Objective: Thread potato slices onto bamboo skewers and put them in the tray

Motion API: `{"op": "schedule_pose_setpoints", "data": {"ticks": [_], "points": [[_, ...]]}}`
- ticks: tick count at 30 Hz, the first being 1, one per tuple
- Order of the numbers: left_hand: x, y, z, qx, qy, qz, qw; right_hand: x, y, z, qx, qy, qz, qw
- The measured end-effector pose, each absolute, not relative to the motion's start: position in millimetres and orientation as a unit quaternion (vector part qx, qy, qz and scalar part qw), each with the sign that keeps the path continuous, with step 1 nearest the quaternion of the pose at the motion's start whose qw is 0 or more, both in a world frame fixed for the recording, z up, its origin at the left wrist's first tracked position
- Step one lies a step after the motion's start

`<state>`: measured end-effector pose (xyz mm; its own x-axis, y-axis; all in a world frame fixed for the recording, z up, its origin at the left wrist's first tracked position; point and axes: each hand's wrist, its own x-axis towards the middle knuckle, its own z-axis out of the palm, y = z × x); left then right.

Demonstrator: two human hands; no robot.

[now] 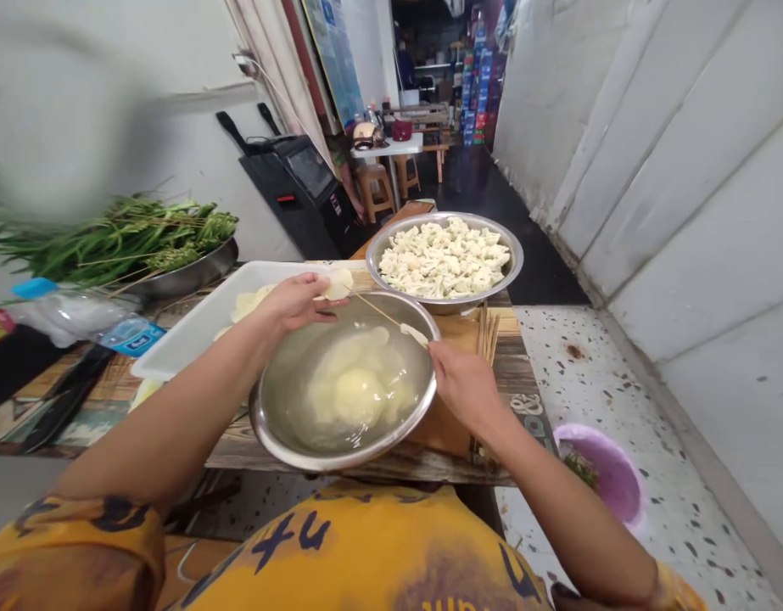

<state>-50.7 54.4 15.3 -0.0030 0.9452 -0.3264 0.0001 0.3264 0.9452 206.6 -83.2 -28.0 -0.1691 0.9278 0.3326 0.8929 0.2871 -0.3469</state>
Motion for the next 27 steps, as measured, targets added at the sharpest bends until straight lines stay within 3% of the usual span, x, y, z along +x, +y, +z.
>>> {"op": "schedule_pose_setpoints", "data": {"ticks": [5, 13, 16, 20, 27], "points": [[-56, 49, 2, 0.357, 0.552, 0.505, 0.559, 210, -62, -27, -0.593, -0.769, 0.036, 0.236], [-37, 34, 17, 0.298, 0.596, 0.612, 0.426, 214, -53, -18, -0.569, -0.769, 0.049, 0.288], [-24, 33, 22, 0.302, 0.575, 0.611, 0.453, 221, -78, -8, -0.554, -0.763, 0.058, 0.327], [-11, 22, 24, 0.342, 0.487, 0.618, 0.513, 223, -117, -2, -0.524, -0.734, 0.218, 0.373], [-14, 3, 26, 0.355, 0.448, 0.621, 0.536, 204, -140, -14, -0.562, -0.689, 0.232, 0.395]]}}
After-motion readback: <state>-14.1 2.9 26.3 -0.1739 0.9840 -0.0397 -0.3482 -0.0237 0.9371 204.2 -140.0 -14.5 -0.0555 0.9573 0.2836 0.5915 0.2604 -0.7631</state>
